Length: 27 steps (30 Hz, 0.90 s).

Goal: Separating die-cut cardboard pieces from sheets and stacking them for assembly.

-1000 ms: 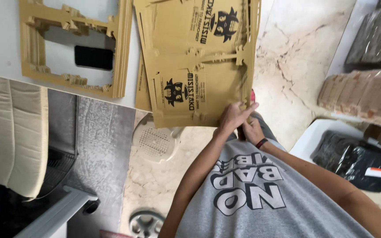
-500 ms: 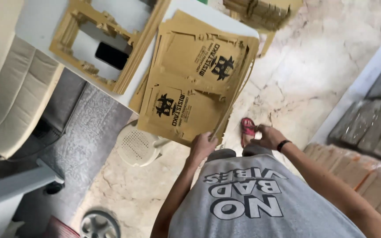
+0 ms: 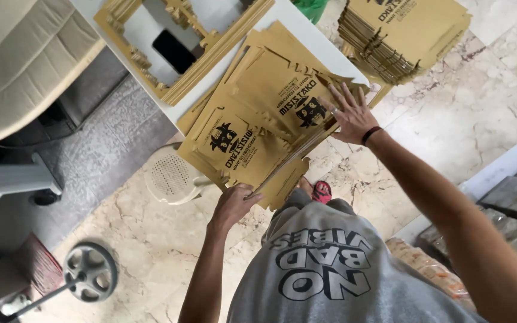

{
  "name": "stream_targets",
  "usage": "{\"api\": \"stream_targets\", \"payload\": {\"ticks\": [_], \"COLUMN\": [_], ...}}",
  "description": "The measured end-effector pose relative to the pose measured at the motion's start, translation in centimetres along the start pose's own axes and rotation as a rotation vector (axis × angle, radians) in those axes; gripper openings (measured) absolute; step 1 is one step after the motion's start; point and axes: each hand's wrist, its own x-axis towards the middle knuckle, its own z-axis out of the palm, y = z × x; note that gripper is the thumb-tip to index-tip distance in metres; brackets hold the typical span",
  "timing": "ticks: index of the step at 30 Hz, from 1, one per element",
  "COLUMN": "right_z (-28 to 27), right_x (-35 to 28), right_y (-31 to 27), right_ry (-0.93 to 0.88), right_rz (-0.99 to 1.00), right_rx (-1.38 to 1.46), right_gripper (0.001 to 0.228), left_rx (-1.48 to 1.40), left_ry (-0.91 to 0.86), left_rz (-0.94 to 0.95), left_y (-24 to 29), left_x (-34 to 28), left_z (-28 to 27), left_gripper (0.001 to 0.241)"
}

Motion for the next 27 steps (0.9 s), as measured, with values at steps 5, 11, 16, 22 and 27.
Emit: {"api": "stream_targets", "payload": {"ticks": [5,11,16,22,27], "right_z": [-6.2,-3.6,-4.5,-0.3,-2.0], "right_x": [-1.4,-0.1,4.7,9.1,10.1], "right_y": [3.1,10.2,9.4,12.5,11.4], "right_ry": [0.331,0.028,-0.175,-0.393,-0.315], "right_rz": [-0.395,-0.024,-0.286,-0.486,-0.655], "right_rx": [0.195,0.164,-0.036,-0.396,-0.288], "right_gripper": [0.085,0.097,0.088,0.032,0.025], "left_rx": [-0.048,-0.103,-0.079,-0.012,-0.059], "left_ry": [-0.056,-0.079,-0.041,0.105,0.150], "left_rz": [-0.053,-0.109,-0.131,-0.082,-0.193], "left_y": [-1.0,-1.9,-2.0,-1.1,-4.5], "left_x": [-0.1,0.3,-0.4,-0.2,0.8], "left_z": [-0.6,-0.7,-0.6,-0.5,1.6], "left_gripper": [0.052,0.057,0.059,0.054,0.036]}}
